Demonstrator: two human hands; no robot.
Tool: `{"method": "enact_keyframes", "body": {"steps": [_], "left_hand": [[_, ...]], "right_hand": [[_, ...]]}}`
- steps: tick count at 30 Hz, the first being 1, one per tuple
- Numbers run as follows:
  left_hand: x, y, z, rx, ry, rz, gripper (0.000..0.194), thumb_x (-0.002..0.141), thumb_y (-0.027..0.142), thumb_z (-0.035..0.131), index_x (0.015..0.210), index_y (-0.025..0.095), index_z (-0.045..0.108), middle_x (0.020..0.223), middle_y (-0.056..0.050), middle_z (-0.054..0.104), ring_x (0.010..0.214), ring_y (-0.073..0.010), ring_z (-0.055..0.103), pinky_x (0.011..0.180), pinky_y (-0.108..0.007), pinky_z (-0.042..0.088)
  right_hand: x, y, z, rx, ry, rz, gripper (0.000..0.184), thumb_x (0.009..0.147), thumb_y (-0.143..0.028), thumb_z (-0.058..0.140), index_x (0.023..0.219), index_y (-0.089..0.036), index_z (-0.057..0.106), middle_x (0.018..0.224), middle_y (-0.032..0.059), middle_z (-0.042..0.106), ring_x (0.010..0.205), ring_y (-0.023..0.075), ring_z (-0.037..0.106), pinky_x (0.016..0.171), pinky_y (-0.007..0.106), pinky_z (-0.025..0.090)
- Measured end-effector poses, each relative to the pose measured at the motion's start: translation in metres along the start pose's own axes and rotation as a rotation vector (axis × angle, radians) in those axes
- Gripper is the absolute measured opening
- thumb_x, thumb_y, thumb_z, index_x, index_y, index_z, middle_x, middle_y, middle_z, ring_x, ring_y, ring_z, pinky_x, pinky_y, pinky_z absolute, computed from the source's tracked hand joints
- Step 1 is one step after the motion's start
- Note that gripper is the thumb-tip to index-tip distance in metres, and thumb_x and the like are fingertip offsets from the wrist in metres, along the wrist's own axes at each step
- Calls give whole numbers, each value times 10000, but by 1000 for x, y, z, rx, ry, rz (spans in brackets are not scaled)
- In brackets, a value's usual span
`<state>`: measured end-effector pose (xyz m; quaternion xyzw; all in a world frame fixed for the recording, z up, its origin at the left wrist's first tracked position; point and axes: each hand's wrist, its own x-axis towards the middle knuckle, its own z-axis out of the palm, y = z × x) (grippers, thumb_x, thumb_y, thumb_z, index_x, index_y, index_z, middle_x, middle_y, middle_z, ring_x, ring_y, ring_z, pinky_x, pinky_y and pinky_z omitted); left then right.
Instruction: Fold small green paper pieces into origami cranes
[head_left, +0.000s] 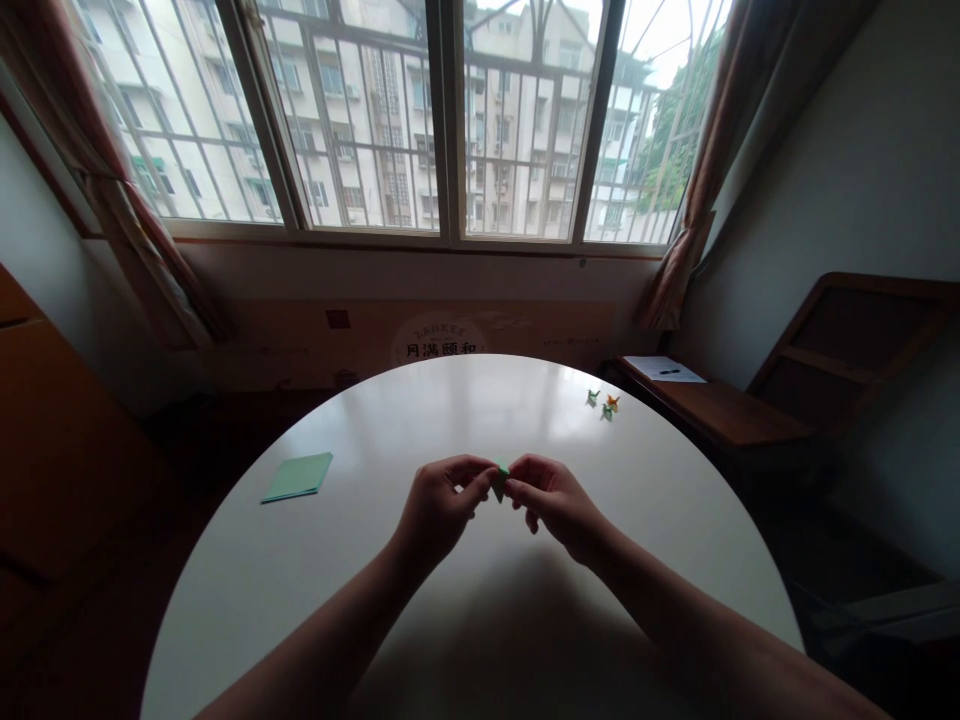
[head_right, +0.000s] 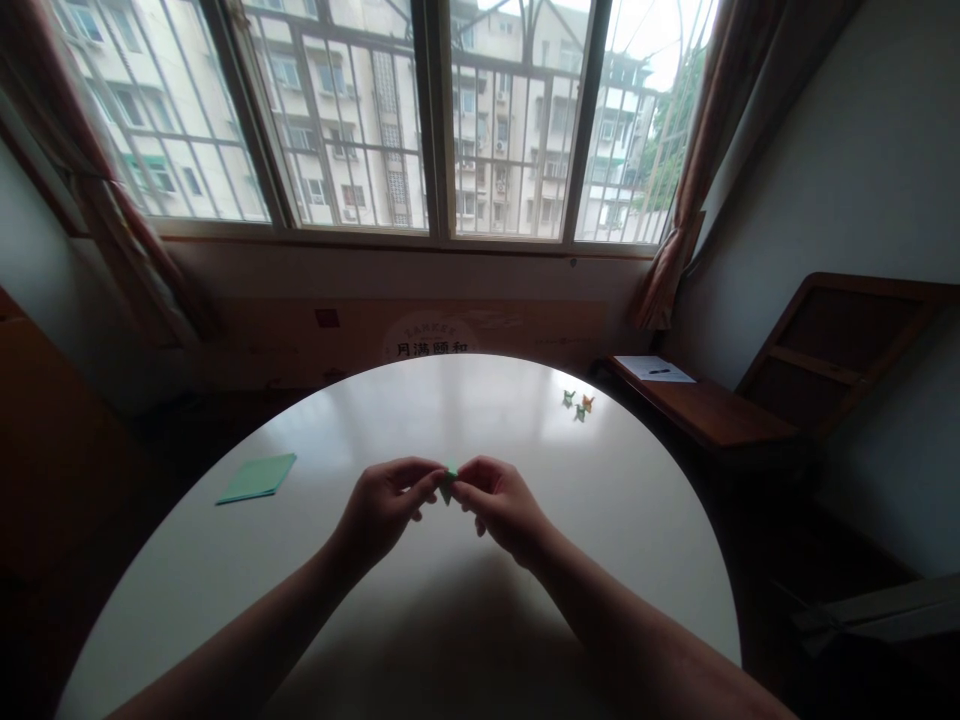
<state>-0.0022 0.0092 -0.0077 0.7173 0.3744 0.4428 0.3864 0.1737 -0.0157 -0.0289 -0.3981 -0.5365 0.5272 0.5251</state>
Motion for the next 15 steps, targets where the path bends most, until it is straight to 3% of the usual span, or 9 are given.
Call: {"method": "enact_keyframes", "body": {"steps": [5, 9, 15], "left_hand": [[2, 2, 2, -159, -21, -124, 221, 822, 338, 669, 892, 129, 675, 648, -30, 695, 473, -128, 600, 378, -194, 453], [3, 3, 1, -226, -24, -119, 169, 789, 278, 677, 850, 168, 563, 626, 7, 679, 417, -120, 579, 336, -179, 415], [2, 6, -3, -105, -89, -44, 85, 769, 174, 642, 848, 151, 663, 714, -18, 701, 480, -110, 606, 366, -166, 425]], "right_hand": [[0, 2, -1, 72, -25, 24, 237, 752, -360, 763, 810, -159, 652, 707, 24, 615, 654, 157, 588, 399, 186, 437], [-1, -1, -1, 118, -36, 74, 220, 756, -342, 755, 829, -158, 658, 720, 36, 640, 665, 170, 609, 409, 198, 459], [-3, -3, -1, 156, -6, 107, 222, 769, -354, 742, 846, -162, 662, 775, 54, 661, 680, 167, 605, 420, 201, 465]]}}
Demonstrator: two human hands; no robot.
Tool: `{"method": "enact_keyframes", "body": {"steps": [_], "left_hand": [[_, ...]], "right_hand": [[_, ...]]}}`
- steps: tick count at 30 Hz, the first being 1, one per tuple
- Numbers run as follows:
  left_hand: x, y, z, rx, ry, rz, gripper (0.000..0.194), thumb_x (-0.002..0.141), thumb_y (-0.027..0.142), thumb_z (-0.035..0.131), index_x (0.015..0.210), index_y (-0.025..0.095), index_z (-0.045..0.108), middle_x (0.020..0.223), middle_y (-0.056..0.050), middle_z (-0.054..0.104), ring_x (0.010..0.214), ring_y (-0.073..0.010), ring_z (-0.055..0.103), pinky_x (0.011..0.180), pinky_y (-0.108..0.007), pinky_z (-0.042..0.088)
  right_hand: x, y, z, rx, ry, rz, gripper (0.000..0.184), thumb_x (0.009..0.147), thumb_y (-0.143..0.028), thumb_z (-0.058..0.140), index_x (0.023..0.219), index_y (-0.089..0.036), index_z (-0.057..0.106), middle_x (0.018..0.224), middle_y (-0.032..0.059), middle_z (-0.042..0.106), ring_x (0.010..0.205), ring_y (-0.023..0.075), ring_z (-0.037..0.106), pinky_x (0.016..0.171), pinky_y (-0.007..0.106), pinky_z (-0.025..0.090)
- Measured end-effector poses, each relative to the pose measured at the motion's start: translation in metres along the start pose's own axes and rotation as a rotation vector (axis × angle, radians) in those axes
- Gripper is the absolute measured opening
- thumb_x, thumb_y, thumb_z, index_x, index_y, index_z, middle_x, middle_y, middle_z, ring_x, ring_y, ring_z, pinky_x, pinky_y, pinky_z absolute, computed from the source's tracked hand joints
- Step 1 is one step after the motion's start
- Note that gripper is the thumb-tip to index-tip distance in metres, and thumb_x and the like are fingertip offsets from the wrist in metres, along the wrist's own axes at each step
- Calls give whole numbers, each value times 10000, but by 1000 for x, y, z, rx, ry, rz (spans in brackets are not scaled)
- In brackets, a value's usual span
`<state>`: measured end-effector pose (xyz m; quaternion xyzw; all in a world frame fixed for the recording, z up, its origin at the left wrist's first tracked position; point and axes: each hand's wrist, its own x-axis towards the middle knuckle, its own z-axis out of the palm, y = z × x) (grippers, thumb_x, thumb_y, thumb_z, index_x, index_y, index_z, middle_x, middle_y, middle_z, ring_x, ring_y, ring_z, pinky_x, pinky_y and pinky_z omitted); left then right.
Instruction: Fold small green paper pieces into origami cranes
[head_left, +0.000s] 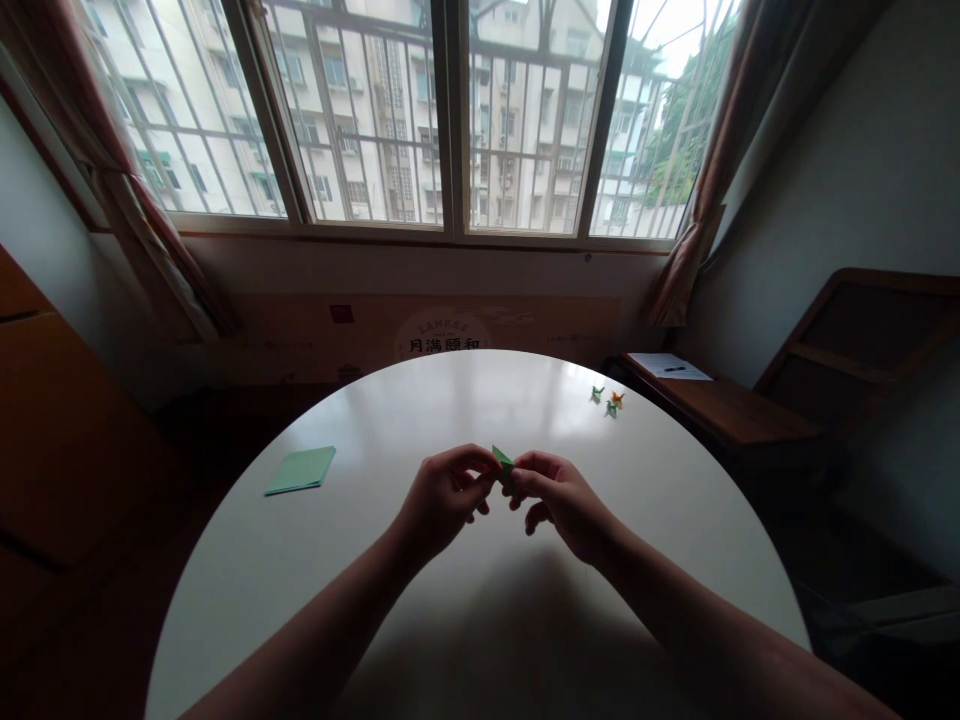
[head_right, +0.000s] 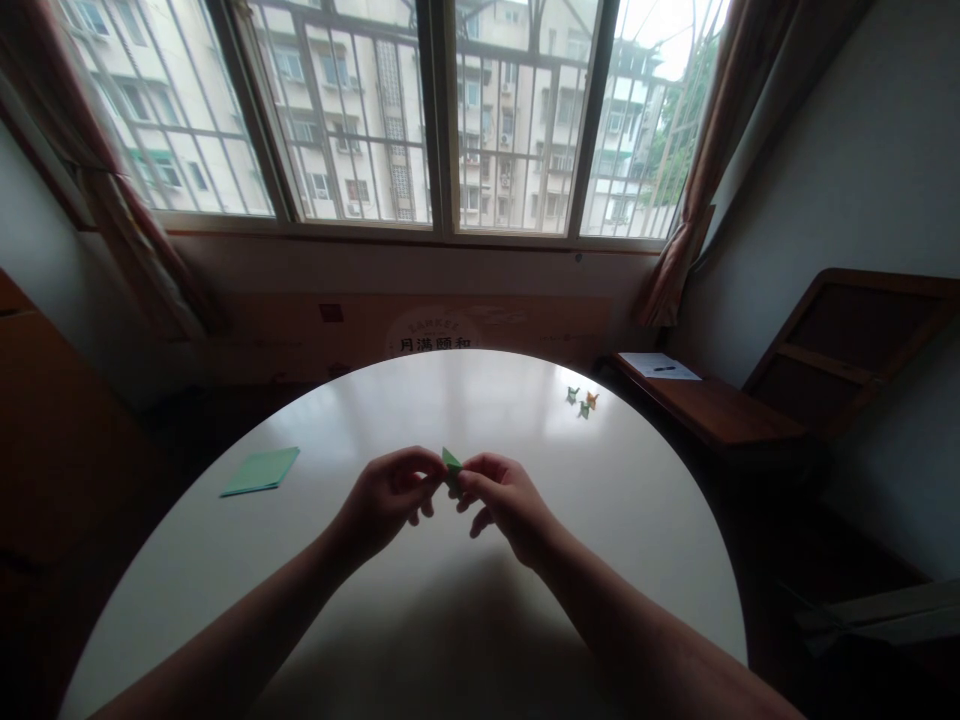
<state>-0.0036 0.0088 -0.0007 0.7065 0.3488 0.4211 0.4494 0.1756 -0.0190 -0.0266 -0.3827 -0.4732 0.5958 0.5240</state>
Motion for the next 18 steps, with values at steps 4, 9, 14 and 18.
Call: {"method": "enact_keyframes", "body": {"steps": [4, 9, 14, 18], "left_hand": [[0, 2, 0, 71, -9, 20, 152, 785, 162, 622, 893, 152, 727, 757, -37, 725, 502, -112, 612, 382, -171, 445], [0, -1, 1, 57, -12, -11, 170, 805, 236, 664, 935, 152, 732, 804, -54, 737, 512, -115, 614, 390, -183, 463], [0, -1, -1, 49, -24, -28, 184, 796, 299, 708, 890, 141, 705, 732, -45, 710, 517, -125, 615, 389, -185, 458], [0, 1, -1, 80, -39, 6, 208, 799, 346, 722, 814, 145, 674, 615, -19, 650, 525, -142, 616, 398, -191, 457]], "right_hand": [[0, 0, -1, -20, 19, -15, 221, 788, -363, 720, 873, -165, 674, 802, 57, 661, 691, 171, 612, 421, 205, 470], [1, -1, 1, -76, 37, -60, 237, 789, -378, 715, 874, -158, 682, 767, 49, 647, 686, 173, 615, 415, 207, 477], [0, -2, 2, -101, 46, -94, 262, 796, -398, 719, 882, -154, 682, 751, 42, 641, 675, 171, 614, 412, 209, 481], [0, -3, 3, -99, 39, -102, 252, 805, -393, 717, 882, -156, 682, 765, 45, 651, 681, 171, 618, 418, 212, 487]]}}
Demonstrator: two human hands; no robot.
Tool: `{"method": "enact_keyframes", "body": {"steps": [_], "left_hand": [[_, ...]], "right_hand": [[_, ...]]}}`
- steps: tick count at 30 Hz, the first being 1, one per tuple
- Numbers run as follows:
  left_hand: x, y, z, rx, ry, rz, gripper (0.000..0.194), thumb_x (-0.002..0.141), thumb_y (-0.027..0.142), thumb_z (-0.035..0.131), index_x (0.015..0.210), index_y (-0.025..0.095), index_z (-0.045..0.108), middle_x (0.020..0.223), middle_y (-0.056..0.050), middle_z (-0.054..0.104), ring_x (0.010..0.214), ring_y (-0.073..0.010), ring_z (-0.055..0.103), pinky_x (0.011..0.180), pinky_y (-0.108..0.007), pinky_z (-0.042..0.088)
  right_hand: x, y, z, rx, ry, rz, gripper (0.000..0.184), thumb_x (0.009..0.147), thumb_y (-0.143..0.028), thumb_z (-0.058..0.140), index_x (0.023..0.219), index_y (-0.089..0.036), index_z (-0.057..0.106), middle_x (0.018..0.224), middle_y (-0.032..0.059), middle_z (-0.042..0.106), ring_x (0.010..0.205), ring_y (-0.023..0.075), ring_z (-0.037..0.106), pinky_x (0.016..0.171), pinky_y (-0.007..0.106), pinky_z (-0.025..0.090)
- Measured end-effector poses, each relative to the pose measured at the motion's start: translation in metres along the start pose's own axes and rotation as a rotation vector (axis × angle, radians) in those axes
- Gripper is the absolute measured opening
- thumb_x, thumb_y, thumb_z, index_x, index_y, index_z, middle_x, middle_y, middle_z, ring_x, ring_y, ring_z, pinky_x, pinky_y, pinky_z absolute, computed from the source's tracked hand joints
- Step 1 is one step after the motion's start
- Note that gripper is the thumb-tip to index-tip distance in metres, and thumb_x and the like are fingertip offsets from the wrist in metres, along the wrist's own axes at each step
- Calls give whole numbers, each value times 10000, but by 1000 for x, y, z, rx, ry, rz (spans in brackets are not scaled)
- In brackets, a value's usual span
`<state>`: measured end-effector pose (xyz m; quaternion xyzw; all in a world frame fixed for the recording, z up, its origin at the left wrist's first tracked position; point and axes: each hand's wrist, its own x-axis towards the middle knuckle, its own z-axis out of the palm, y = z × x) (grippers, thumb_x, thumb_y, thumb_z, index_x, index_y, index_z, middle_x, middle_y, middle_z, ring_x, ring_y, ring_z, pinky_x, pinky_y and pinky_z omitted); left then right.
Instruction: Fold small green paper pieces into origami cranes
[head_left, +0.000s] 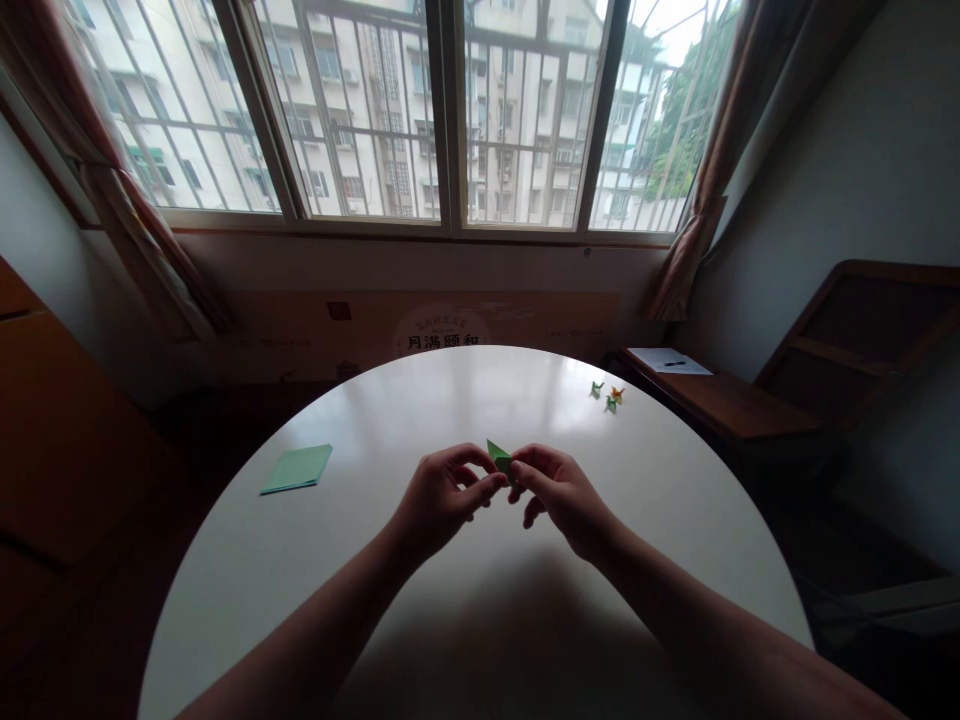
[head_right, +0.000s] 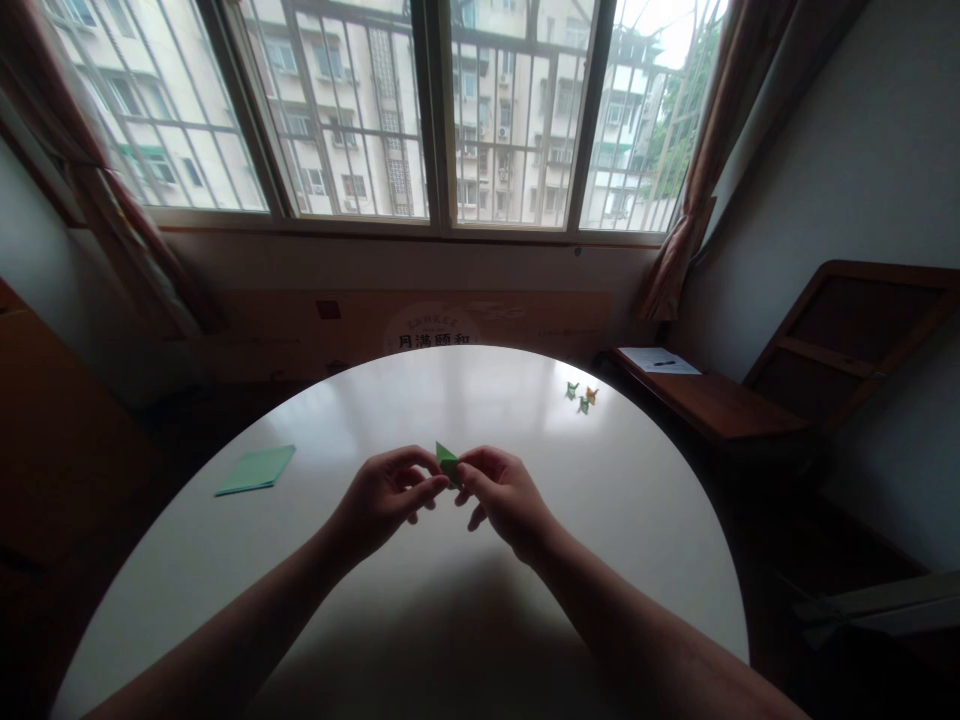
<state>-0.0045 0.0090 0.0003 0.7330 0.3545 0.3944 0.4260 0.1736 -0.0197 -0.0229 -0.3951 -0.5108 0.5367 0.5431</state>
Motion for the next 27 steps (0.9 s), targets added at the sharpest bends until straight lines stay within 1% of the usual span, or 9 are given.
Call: {"method": "enact_keyframes", "body": {"steps": [3, 5, 7, 9, 15, 21, 24, 27], "left_hand": [[0, 0, 0, 58, 30, 82, 209, 799, 345, 726, 758, 150, 660, 698, -43, 674, 598, -155, 640, 429, -194, 477], [0, -1, 0, 66, 57, 110, 154, 797, 300, 717, 780, 153, 675, 768, -58, 695, 646, -165, 655, 443, -196, 490], [0, -2, 1, 40, 72, 102, 92, 784, 234, 695, 835, 157, 696, 771, -57, 706, 643, -167, 654, 440, -201, 498], [1, -3, 1, 6, 86, 85, 102, 767, 191, 676, 859, 158, 705, 757, -53, 711, 624, -166, 647, 432, -207, 502], [1, -5, 4, -5, 140, 75, 109, 744, 155, 666, 847, 157, 699, 747, -44, 709, 598, -160, 638, 422, -207, 493], [0, -4, 5, 94, 193, 139, 92, 786, 216, 705, 861, 162, 703, 786, -50, 710, 648, -163, 655, 472, -208, 505], [0, -6, 5, 144, 207, 191, 95, 802, 234, 710, 875, 174, 700, 866, -55, 695, 689, -157, 649, 478, -199, 492], [0, -6, 3, 227, 229, 248, 79, 812, 256, 713, 843, 184, 719, 927, -62, 657, 717, -147, 622, 488, -198, 482]], "right_hand": [[0, -1, 1, 13, -7, 2, 243, 798, -389, 723, 867, -160, 683, 751, 42, 650, 679, 173, 620, 421, 213, 486], [0, -1, 2, 22, -10, 9, 241, 793, -390, 727, 862, -163, 685, 754, 42, 651, 679, 174, 622, 422, 213, 486], [0, 0, 2, 32, -10, 17, 245, 789, -393, 731, 865, -164, 688, 764, 44, 652, 681, 174, 624, 420, 213, 488], [0, 0, 1, 46, -6, 20, 250, 788, -396, 732, 868, -163, 691, 758, 42, 647, 676, 172, 622, 416, 211, 488], [1, 1, 3, 31, 11, -8, 276, 779, -409, 740, 876, -153, 707, 728, 43, 645, 655, 168, 613, 408, 210, 486], [0, 2, 5, -37, 30, -60, 304, 782, -423, 732, 902, -144, 748, 731, 67, 677, 648, 176, 619, 407, 222, 488], [0, 2, 5, -46, 36, -56, 315, 777, -429, 734, 914, -146, 758, 737, 71, 687, 652, 179, 626, 404, 221, 486], [0, 2, 5, -56, 19, -57, 321, 791, -424, 723, 951, -148, 761, 771, 76, 700, 666, 180, 633, 405, 216, 485]]}}
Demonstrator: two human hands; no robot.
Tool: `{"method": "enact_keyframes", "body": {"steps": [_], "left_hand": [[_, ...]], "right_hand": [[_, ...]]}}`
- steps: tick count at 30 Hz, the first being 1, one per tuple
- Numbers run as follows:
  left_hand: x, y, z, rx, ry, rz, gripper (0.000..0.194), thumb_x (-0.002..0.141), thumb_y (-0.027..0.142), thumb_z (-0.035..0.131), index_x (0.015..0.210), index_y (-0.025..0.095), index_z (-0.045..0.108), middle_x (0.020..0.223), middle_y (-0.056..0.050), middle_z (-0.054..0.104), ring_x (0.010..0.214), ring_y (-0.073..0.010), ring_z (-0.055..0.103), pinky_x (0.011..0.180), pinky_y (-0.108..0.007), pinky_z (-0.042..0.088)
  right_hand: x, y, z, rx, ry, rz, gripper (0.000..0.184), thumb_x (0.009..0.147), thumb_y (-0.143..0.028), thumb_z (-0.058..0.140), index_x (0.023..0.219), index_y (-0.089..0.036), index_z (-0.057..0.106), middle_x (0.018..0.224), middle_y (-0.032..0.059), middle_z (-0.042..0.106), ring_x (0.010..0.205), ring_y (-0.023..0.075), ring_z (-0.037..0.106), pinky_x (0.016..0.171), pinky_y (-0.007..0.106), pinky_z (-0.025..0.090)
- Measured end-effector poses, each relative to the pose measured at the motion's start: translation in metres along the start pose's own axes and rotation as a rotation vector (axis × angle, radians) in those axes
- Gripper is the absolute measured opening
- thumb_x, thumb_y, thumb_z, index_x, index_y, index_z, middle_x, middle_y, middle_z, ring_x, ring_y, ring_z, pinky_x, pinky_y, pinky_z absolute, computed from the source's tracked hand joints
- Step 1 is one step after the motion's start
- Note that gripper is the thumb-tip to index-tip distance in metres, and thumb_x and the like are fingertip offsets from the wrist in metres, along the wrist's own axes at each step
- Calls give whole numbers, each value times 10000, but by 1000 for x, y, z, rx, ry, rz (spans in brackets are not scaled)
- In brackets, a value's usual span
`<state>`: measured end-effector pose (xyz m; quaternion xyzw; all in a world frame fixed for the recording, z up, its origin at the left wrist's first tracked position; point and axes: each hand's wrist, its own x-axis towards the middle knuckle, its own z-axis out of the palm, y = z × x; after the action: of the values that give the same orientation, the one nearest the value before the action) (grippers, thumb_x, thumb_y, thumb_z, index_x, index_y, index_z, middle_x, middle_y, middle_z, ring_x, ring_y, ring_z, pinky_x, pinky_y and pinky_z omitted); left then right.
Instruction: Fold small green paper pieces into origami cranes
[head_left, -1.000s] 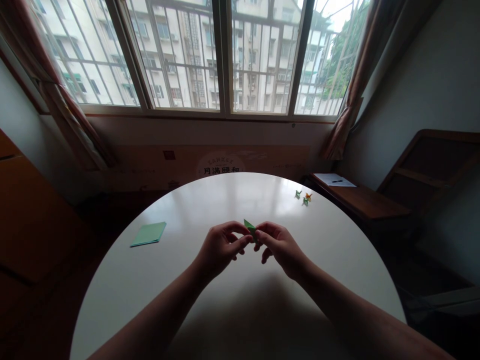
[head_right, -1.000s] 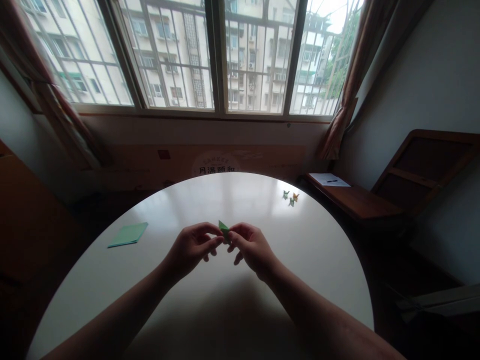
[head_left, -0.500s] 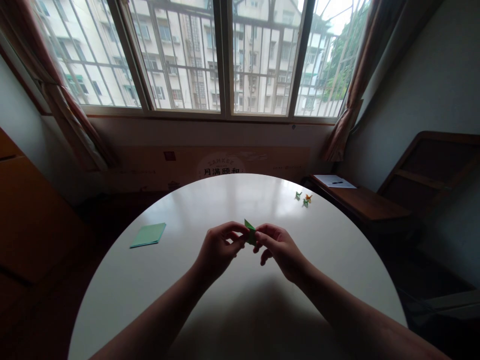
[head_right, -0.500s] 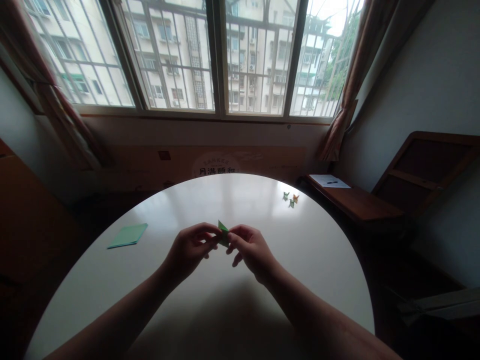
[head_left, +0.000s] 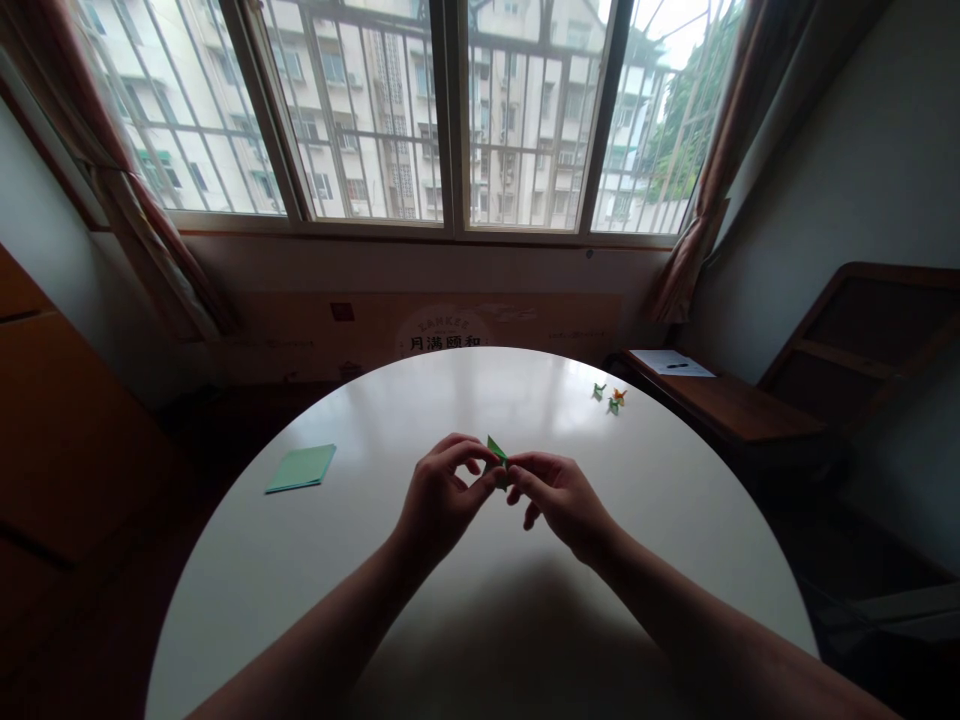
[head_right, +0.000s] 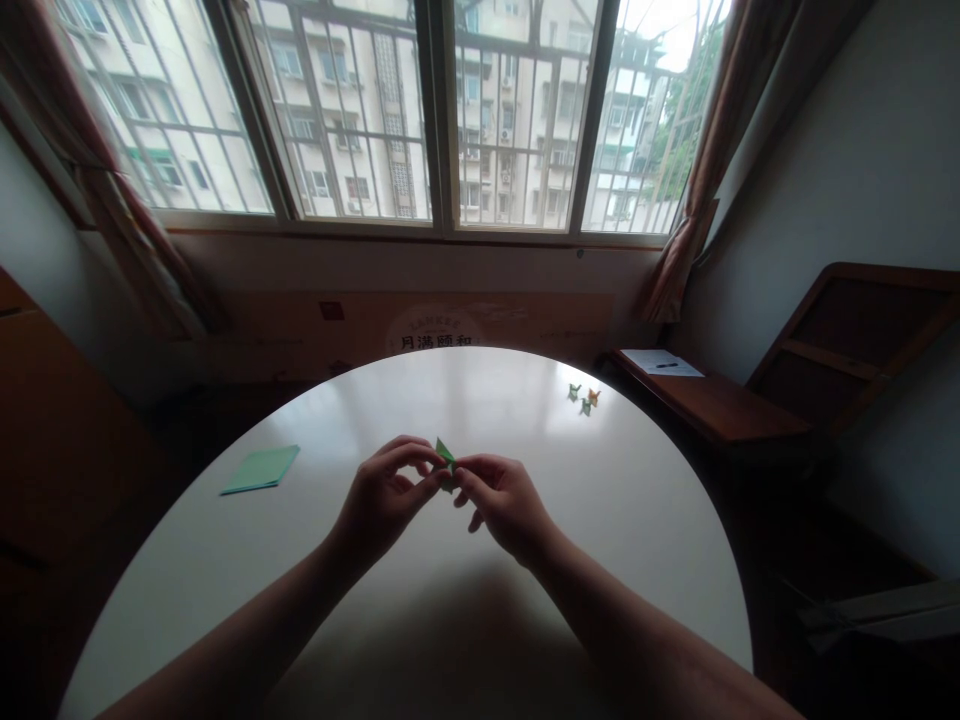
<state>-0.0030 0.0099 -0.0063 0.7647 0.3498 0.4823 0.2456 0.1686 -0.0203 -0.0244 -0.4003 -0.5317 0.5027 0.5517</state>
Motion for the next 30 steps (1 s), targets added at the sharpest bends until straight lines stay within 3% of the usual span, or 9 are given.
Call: {"method": "enact_keyframes", "body": {"steps": [8, 13, 18, 24, 30], "left_hand": [[2, 0, -7, 336, 37, 257, 68, 839, 241, 706, 847, 223, 771, 817, -58, 663, 780, -196, 596, 626, -279, 503], [2, 0, -8, 353, -54, 365, 121, 903, 234, 648, 927, 237, 767, 858, -54, 738, 817, -201, 614, 726, -317, 513], [1, 3, -7, 238, -105, 279, 103, 872, 235, 680, 951, 234, 748, 912, -60, 747, 830, -199, 663, 753, -317, 536], [1, 7, -7, 258, -116, 153, 55, 826, 255, 728, 860, 214, 715, 764, -9, 705, 643, -150, 625, 649, -267, 508], [2, 7, -7, 188, -131, 103, 72, 852, 288, 704, 870, 218, 712, 762, 0, 720, 634, -144, 634, 605, -239, 484]], "right_hand": [[-1, 5, -2, -10, -54, 19, 352, 808, -403, 720, 1068, -168, 755, 876, 94, 729, 714, 188, 648, 419, 213, 489], [0, 5, -2, -27, -46, -3, 354, 822, -422, 706, 1060, -166, 761, 850, 91, 722, 705, 186, 644, 421, 216, 492], [1, 5, -4, -40, -29, -16, 370, 828, -446, 687, 1059, -168, 766, 856, 96, 727, 706, 189, 641, 419, 219, 489], [1, 7, -3, -56, -16, -28, 362, 814, -447, 704, 1038, -172, 777, 816, 92, 725, 689, 188, 636, 409, 219, 490], [0, 6, -3, -65, 1, -27, 363, 812, -442, 703, 1040, -169, 775, 853, 100, 734, 688, 186, 639, 407, 220, 488]]}}
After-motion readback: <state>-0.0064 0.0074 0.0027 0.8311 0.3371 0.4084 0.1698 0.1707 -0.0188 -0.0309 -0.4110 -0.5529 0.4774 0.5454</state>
